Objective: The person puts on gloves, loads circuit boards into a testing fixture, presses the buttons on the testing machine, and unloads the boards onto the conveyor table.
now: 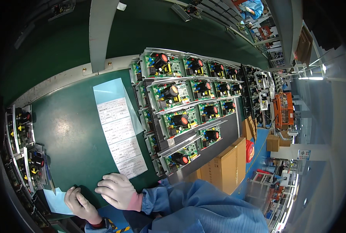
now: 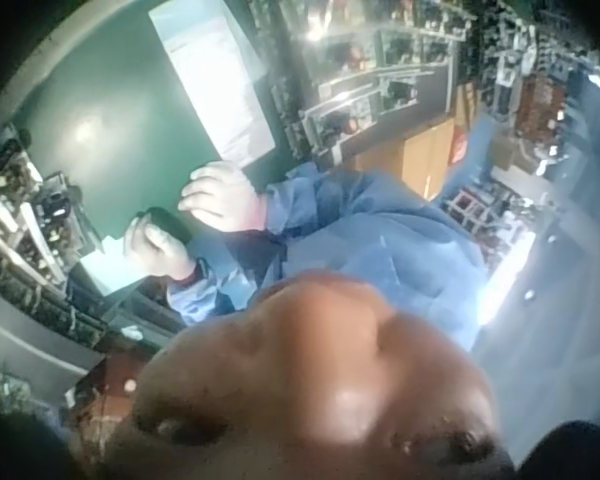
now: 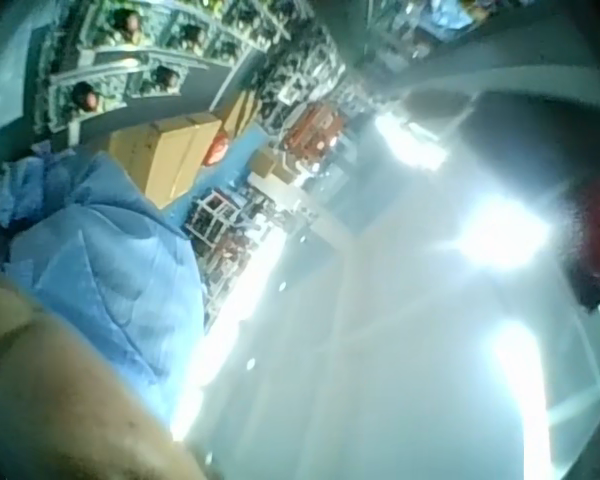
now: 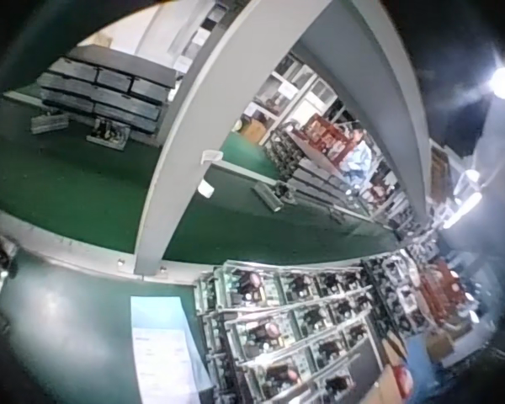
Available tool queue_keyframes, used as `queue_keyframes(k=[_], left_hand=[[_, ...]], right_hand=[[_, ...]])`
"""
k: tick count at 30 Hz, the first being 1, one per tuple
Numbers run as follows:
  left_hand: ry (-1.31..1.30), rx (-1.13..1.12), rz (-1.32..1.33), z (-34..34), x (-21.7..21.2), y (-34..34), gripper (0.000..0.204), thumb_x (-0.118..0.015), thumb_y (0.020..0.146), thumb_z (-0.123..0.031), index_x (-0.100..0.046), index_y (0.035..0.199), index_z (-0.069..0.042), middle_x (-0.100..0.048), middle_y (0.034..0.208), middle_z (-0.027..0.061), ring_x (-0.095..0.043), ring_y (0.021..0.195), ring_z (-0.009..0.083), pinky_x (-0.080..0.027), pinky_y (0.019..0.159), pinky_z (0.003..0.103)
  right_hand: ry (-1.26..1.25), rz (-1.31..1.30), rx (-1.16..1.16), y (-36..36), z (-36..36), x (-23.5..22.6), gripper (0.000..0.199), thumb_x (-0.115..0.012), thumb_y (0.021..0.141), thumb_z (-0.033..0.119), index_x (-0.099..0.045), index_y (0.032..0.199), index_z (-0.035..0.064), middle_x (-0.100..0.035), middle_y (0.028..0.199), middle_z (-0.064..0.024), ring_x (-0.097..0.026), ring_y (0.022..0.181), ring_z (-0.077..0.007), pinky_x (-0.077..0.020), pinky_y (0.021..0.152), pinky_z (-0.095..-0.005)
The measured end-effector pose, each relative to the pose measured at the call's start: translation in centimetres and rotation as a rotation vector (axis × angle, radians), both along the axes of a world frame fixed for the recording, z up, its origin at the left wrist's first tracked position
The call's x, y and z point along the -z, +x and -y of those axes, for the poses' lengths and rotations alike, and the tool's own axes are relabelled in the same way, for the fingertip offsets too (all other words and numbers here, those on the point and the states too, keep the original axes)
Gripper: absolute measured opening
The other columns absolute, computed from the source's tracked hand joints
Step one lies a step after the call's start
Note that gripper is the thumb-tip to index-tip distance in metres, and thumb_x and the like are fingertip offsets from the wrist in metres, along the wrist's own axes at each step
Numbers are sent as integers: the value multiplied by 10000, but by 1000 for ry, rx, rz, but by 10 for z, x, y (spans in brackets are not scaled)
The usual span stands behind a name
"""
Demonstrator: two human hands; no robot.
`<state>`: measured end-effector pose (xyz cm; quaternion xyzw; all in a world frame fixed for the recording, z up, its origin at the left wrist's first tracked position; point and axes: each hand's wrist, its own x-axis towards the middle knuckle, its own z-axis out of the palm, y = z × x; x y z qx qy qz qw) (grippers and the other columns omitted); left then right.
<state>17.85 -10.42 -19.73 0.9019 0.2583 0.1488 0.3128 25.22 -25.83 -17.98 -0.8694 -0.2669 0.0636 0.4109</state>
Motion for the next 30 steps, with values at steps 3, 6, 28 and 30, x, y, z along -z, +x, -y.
queue_keyframes(k=[3,6,28,30], left_hand=[[7,-13,7,2,-1,3,257,-469,999,-182,-635,939,6,-587,1065,131,-541,991,281,-421,912,376],[18,-32,34,5,-2,7,246,-492,981,-187,-649,905,-13,-602,1039,110,-546,967,272,-419,902,376],[78,-10,127,4,-6,8,184,-546,933,-187,-666,892,-55,-639,1013,91,-564,937,261,-400,918,376],[88,-9,133,4,-5,7,174,-555,919,-190,-668,891,-61,-643,1010,85,-567,936,260,-397,920,377]], right_hand=[[2,4,-3,0,0,0,207,-632,828,188,-716,1007,131,-660,1058,2,-561,1061,-217,-427,952,-390],[-13,16,-10,0,1,1,209,-634,824,183,-717,1008,125,-665,1048,4,-562,1061,-217,-429,951,-390],[-79,131,24,-10,-4,2,206,-639,817,179,-708,1009,156,-660,1058,24,-564,1087,-203,-364,1007,-366],[-85,149,28,-10,-4,1,197,-642,813,174,-709,998,157,-662,1044,24,-570,1078,-206,-365,1004,-366]])
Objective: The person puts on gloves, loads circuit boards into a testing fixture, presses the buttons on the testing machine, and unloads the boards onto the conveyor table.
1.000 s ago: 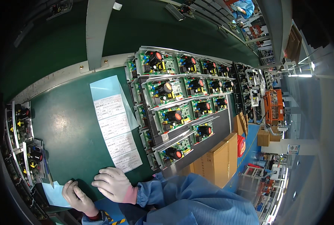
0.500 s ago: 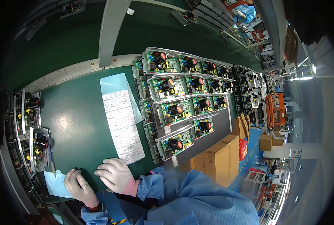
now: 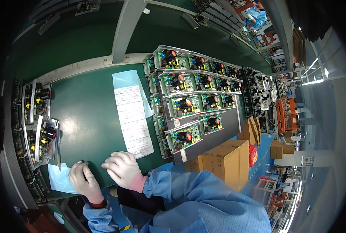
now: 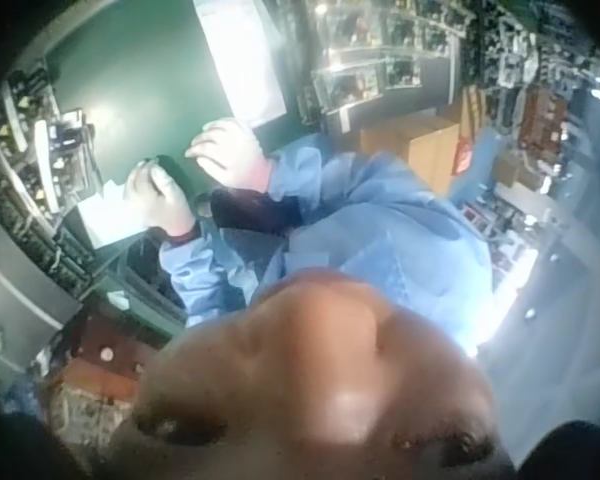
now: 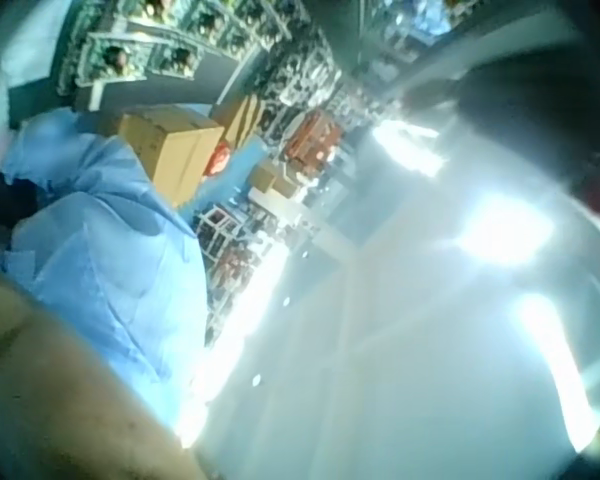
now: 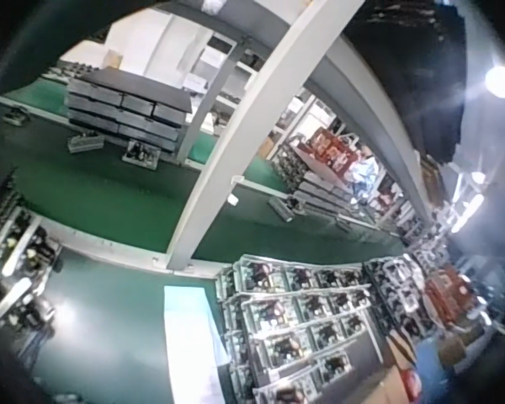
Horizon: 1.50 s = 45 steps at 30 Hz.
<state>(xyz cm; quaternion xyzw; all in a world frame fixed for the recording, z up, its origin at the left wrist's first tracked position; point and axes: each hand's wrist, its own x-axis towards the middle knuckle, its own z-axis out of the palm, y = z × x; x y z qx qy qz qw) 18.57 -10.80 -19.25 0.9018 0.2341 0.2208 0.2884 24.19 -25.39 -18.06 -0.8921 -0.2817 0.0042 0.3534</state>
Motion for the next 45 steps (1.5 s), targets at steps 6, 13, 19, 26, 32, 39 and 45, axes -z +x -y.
queue_keyframes(k=[6,13,19,26,32,39,45], left_hand=[[1,-7,13,3,-2,-1,141,-585,881,-189,-670,891,-77,-647,1025,68,-570,953,257,-389,929,377],[17,12,22,1,2,-1,116,-605,864,-187,-669,892,-94,-649,1042,48,-569,971,252,-384,934,379],[73,35,18,-4,5,-2,111,-627,853,-193,-671,899,-102,-650,1052,37,-570,978,256,-388,933,388],[112,57,-2,-5,16,-4,141,-634,836,-240,-673,886,-113,-645,1013,54,-574,946,290,-416,878,416],[166,29,-1,-5,29,-7,209,-597,873,-319,-693,921,-140,-636,1059,39,-555,962,291,-405,887,423],[179,43,-91,-6,25,2,205,-595,877,-330,-678,945,-156,-623,1067,40,-539,993,295,-398,899,426],[81,176,-157,-18,15,-9,214,-620,860,-322,-664,1001,-166,-608,1122,42,-511,1077,301,-384,948,433]], right_hand=[[9,41,35,-4,-1,2,173,-650,803,155,-711,964,150,-667,1003,24,-589,1043,-213,-373,991,-366],[26,98,38,-6,-3,11,169,-632,820,169,-696,976,151,-648,1013,23,-579,1046,-216,-372,984,-373],[-52,172,63,-8,-6,8,197,-644,803,171,-694,993,152,-655,1014,14,-591,1033,-218,-390,971,-374],[-184,243,82,-12,-6,17,300,-618,813,220,-639,1110,182,-605,1110,-5,-548,1067,-238,-371,956,-408],[-205,234,80,-16,-4,22,309,-626,807,219,-649,1113,187,-599,1104,-22,-559,1044,-256,-388,955,-423],[-258,291,93,-14,-10,23,320,-621,799,215,-638,1117,183,-583,1077,-39,-549,1028,-267,-390,945,-435],[-243,339,123,-13,-15,27,318,-616,787,231,-623,1099,168,-580,1083,-62,-550,1009,-273,-401,927,-447]])
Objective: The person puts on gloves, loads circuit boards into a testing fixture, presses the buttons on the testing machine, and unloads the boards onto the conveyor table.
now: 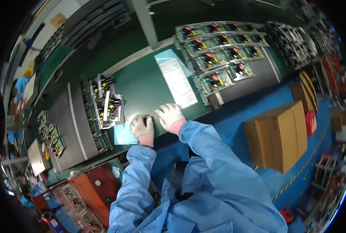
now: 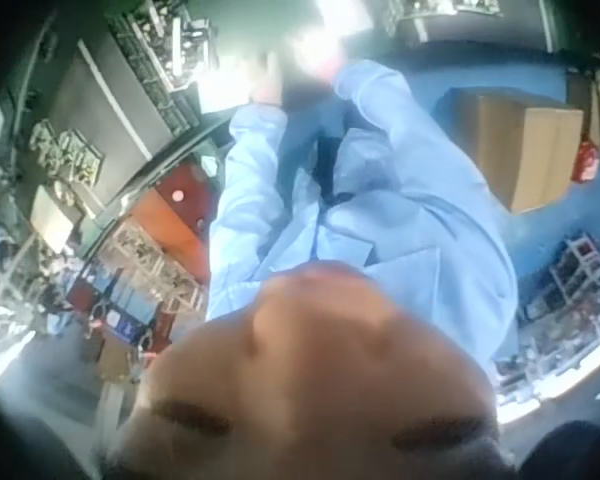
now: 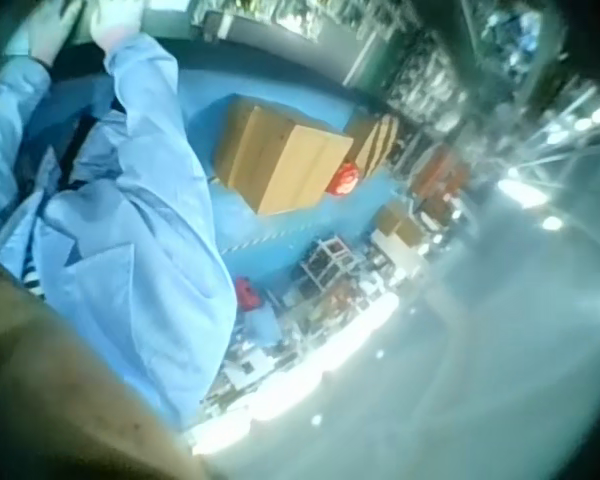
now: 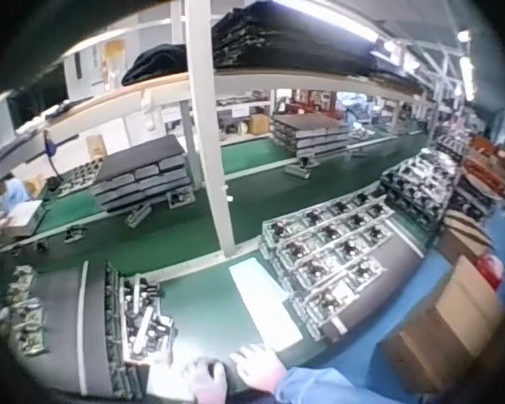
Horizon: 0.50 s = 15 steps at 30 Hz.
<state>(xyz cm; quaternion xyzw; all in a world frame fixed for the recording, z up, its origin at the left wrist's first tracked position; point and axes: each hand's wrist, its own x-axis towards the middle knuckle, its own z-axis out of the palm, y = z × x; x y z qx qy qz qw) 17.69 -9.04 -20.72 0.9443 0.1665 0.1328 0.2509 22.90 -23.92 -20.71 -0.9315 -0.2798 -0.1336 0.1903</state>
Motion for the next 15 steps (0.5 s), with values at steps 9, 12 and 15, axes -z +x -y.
queue_keyframes(k=[9,12,15], left_hand=[[-138,272,8,14,-17,-49,268,-646,858,-260,-673,1104,-158,-582,1279,69,-471,1232,316,-341,1070,424],[-94,256,-30,19,-23,-61,264,-641,871,-233,-679,1117,-145,-565,1325,84,-460,1259,312,-331,1088,411],[-140,326,-51,11,-28,-56,255,-638,876,-228,-685,1107,-131,-588,1297,83,-501,1221,297,-373,1053,384]], right_hand=[[18,10,10,9,5,-3,320,-623,775,211,-622,1093,175,-578,1061,-57,-553,1011,-276,-395,918,-449],[17,-15,-4,7,5,-4,320,-621,777,214,-622,1095,176,-580,1061,-58,-553,1012,-276,-394,916,-450],[40,-5,-4,4,6,1,320,-619,780,227,-622,1097,179,-577,1073,-57,-550,1018,-275,-394,914,-451]])
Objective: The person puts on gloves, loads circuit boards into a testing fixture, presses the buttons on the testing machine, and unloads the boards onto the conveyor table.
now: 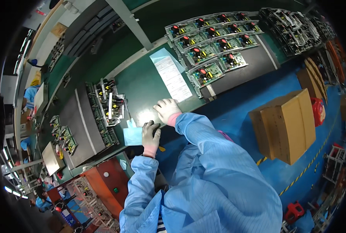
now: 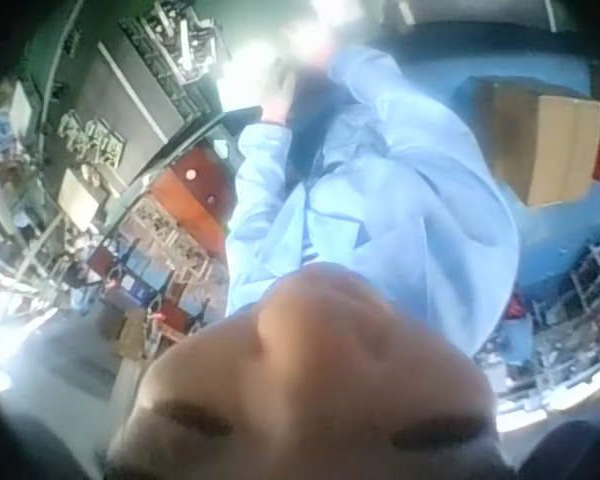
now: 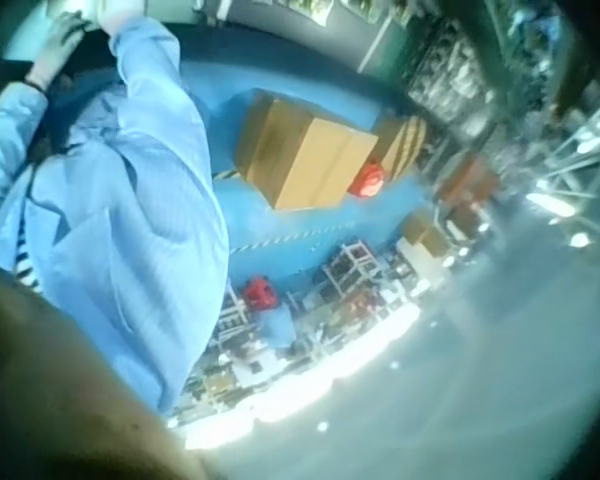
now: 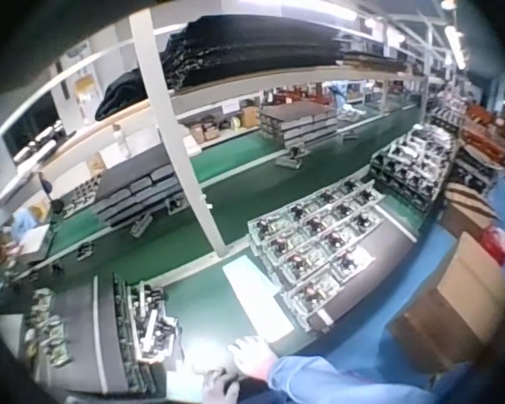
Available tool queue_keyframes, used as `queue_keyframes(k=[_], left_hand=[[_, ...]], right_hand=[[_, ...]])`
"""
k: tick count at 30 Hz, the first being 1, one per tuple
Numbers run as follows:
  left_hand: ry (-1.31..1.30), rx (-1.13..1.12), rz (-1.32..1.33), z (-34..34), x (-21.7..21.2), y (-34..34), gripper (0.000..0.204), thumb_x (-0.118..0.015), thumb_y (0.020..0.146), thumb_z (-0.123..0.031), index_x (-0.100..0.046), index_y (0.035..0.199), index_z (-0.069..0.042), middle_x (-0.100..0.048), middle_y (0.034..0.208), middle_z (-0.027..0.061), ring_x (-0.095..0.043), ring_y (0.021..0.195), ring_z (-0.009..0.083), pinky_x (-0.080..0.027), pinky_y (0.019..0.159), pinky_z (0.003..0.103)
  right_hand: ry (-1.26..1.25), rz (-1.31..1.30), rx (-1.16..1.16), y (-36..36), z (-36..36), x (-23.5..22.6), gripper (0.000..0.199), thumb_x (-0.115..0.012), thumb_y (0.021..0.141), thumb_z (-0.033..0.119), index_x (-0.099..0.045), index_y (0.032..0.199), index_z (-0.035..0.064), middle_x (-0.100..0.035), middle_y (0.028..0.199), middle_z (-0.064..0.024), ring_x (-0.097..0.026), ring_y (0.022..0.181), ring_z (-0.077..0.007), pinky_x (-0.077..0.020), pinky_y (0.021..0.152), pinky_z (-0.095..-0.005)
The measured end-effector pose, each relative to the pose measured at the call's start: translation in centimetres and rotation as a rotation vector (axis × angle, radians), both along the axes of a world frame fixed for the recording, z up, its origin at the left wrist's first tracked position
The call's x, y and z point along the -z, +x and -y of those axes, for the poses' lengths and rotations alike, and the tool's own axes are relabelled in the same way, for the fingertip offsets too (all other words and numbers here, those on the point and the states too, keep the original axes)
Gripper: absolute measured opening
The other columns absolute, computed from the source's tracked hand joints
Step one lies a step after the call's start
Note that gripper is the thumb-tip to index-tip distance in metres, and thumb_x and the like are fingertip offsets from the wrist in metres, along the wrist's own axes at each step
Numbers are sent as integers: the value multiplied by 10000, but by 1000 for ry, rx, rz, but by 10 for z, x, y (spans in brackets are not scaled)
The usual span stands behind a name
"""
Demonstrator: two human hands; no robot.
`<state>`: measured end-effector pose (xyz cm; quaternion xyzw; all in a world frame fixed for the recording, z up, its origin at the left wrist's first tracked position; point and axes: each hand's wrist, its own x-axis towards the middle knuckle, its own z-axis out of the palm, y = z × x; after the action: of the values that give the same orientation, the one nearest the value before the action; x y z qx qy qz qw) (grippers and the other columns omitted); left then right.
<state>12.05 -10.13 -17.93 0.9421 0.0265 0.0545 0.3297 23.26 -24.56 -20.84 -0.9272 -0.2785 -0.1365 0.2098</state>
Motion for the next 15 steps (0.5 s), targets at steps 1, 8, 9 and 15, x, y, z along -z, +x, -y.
queue_keyframes(k=[1,8,9,15], left_hand=[[-14,20,-9,-4,-2,1,252,-636,878,-227,-687,1103,-127,-595,1287,82,-515,1208,293,-387,1041,374],[-403,-244,-402,-44,-45,43,341,-553,962,-361,-714,958,-60,-704,853,48,-614,774,211,-476,779,293],[-410,-287,-408,-41,-48,40,341,-553,962,-361,-714,958,-60,-704,853,48,-614,774,211,-476,779,293],[-234,-419,-108,-10,-59,3,287,-546,957,-294,-707,999,-60,-699,978,58,-617,878,215,-473,812,303]], right_hand=[[8,2,-3,1,0,2,320,-618,782,231,-621,1097,181,-576,1077,-57,-549,1020,-275,-393,913,-451],[-4,-100,-22,0,3,-4,369,-607,790,241,-601,1158,206,-559,1114,-46,-531,1048,-270,-393,898,-457],[-5,-114,-63,-3,5,-1,369,-607,790,241,-601,1158,206,-559,1114,-46,-531,1048,-270,-393,898,-457],[100,-131,-314,-19,-13,-14,407,-609,798,244,-592,1203,206,-551,1240,-47,-504,1157,-291,-358,989,-482]])
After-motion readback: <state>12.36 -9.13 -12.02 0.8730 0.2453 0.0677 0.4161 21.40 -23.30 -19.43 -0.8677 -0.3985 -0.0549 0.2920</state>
